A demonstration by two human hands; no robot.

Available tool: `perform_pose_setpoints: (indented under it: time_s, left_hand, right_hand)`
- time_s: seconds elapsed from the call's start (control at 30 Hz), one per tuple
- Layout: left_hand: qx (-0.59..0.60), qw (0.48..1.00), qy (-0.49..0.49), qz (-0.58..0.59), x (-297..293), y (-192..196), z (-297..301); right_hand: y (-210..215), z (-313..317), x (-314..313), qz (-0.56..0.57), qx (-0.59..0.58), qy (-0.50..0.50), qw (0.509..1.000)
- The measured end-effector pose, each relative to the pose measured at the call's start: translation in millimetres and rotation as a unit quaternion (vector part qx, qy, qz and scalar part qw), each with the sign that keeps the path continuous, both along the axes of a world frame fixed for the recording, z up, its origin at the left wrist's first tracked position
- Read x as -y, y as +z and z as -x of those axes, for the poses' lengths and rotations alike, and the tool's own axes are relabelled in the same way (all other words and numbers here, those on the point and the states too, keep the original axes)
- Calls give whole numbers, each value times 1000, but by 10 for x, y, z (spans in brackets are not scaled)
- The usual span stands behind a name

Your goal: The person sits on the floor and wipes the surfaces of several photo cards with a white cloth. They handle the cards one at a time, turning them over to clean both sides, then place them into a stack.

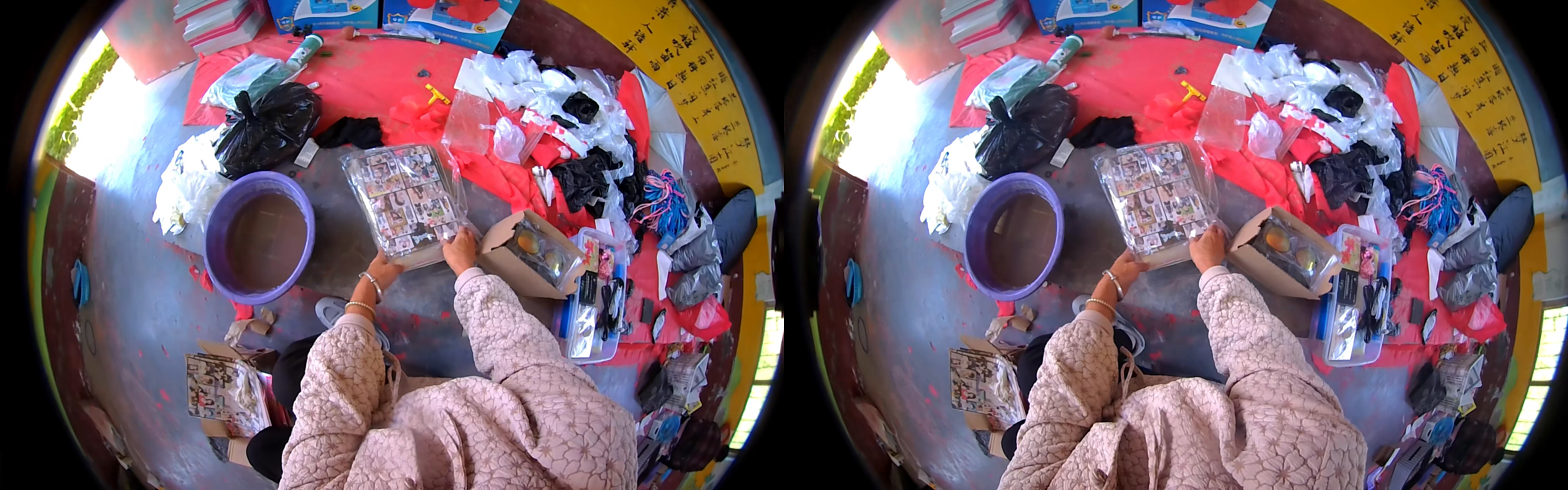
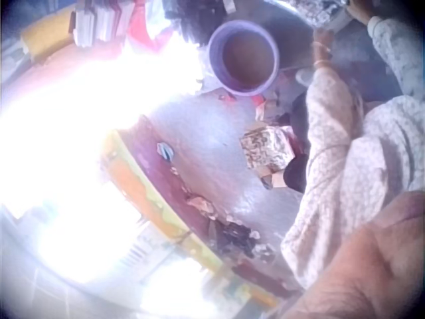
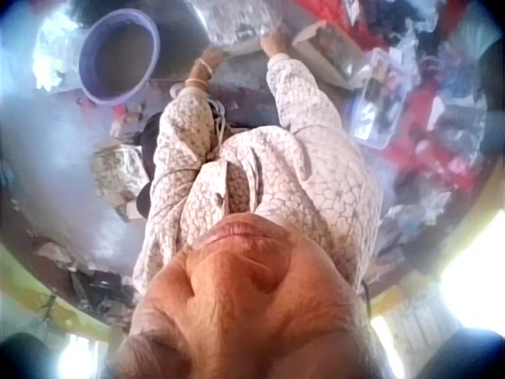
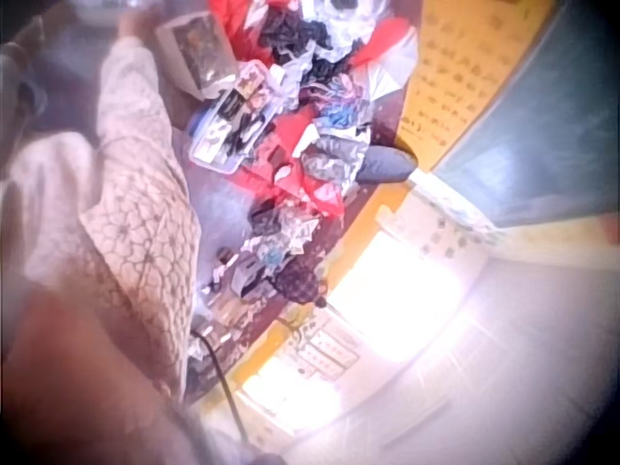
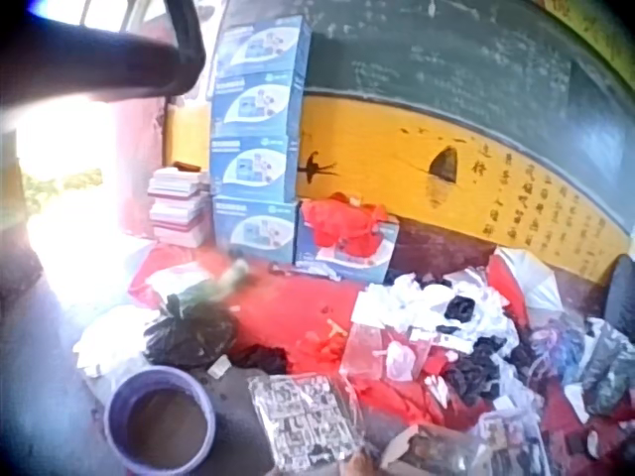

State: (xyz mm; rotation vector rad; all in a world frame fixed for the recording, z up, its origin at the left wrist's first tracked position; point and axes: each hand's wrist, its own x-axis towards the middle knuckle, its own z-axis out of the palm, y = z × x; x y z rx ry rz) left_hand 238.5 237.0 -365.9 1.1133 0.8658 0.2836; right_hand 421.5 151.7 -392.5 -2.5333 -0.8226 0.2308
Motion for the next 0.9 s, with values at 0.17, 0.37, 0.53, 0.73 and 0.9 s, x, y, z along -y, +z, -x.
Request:
perform_pose_setpoints:
  time_s: [0.17, 0.37, 0.53, 0.73, 0.9]
  left_hand:
    - [-253, 845, -318, -349, -108, -389, 79]
    - [-408, 811, -199, -369, -19, -283, -18]
    - [-318, 667, -375, -559, -121, -533, 148]
    - [-163, 786, -346, -486, -304, -789, 343]
    - [-340, 714, -351, -501, -18, 192, 184]
  right_hand:
    - [-19, -42, -47, -39, 4, 38, 998]
    - [-219, -14, -27, -85, 51, 7, 995]
    - [-152, -67, 116, -132, -71, 44, 988]
    - [11, 16, 87, -138, -100, 22, 985]
    - [226, 103, 339, 0, -102, -3, 995]
